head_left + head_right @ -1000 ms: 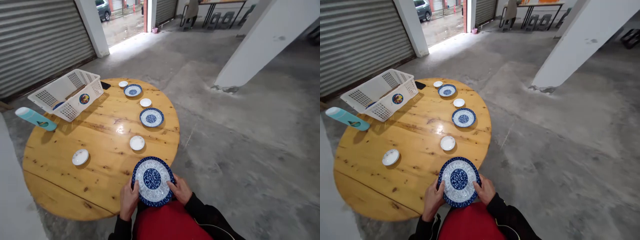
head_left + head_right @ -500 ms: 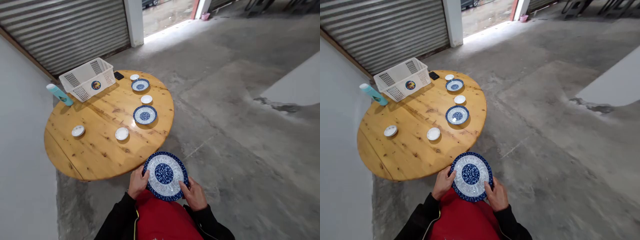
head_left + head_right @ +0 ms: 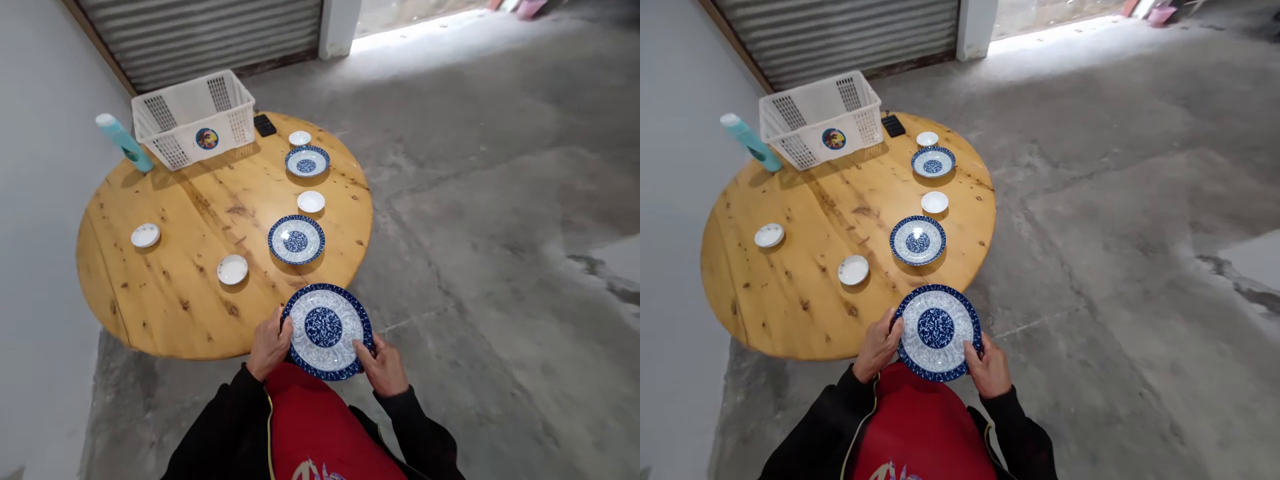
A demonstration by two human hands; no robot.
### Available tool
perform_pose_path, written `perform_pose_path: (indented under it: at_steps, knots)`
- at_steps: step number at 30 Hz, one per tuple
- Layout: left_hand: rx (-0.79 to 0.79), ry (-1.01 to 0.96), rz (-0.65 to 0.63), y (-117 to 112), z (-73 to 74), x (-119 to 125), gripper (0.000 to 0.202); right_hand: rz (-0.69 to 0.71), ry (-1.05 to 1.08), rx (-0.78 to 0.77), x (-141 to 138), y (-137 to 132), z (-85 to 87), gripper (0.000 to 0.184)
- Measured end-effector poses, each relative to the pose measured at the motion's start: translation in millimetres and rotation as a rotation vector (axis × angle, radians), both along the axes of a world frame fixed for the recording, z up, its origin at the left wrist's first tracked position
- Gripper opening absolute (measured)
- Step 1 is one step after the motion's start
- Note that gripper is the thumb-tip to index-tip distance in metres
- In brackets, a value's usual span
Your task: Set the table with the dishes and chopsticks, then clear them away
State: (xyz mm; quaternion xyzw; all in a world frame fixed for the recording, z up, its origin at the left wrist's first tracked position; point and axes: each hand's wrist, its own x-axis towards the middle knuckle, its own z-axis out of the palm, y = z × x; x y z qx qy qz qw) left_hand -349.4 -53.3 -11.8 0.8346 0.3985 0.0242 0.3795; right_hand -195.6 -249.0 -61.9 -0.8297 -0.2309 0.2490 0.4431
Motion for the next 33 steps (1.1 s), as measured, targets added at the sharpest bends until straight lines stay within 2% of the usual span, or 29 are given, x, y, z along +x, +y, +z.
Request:
perform_pose_path:
  at_steps: [6, 11, 15, 21, 25, 29, 33]
  knots:
    - [0.002, 0.063, 0.074, 23.7, -2.1, 48.6, 0.017, 0.149, -0.063, -0.063, 76.4, 47.1, 11.6, 0.041]
    - [0.028, 0.099, 0.114, 45.3, 0.5, 74.1, 0.016, 0.216, -0.096, -0.079, 113.0, 86.1, 14.9, 0.040]
    - [0.045, 0.131, 0.191, 63.9, 1.6, 91.0, 0.015, 0.287, -0.103, -0.080, 139.2, 117.7, 13.2, 0.041]
    - [0.079, 0.225, 0.304, 88.7, -7.2, 116.2, 0.020, 0.496, -0.297, -0.097, 186.4, 173.1, -1.9, 0.033]
    - [0.098, 0.355, 0.348, 98.7, -7.4, 129.9, 0.025, 0.668, -0.396, -0.170, 212.1, 206.6, -15.9, 0.031]
    - [0.098, 0.476, 0.396, 104.0, -7.2, 139.1, 0.029, 0.790, -0.472, -0.223, 228.3, 228.9, -25.3, 0.034]
    - [0.078, 0.559, 0.389, 107.5, -9.8, 145.1, 0.034, 0.865, -0.468, -0.277, 238.2, 241.3, -31.3, 0.043]
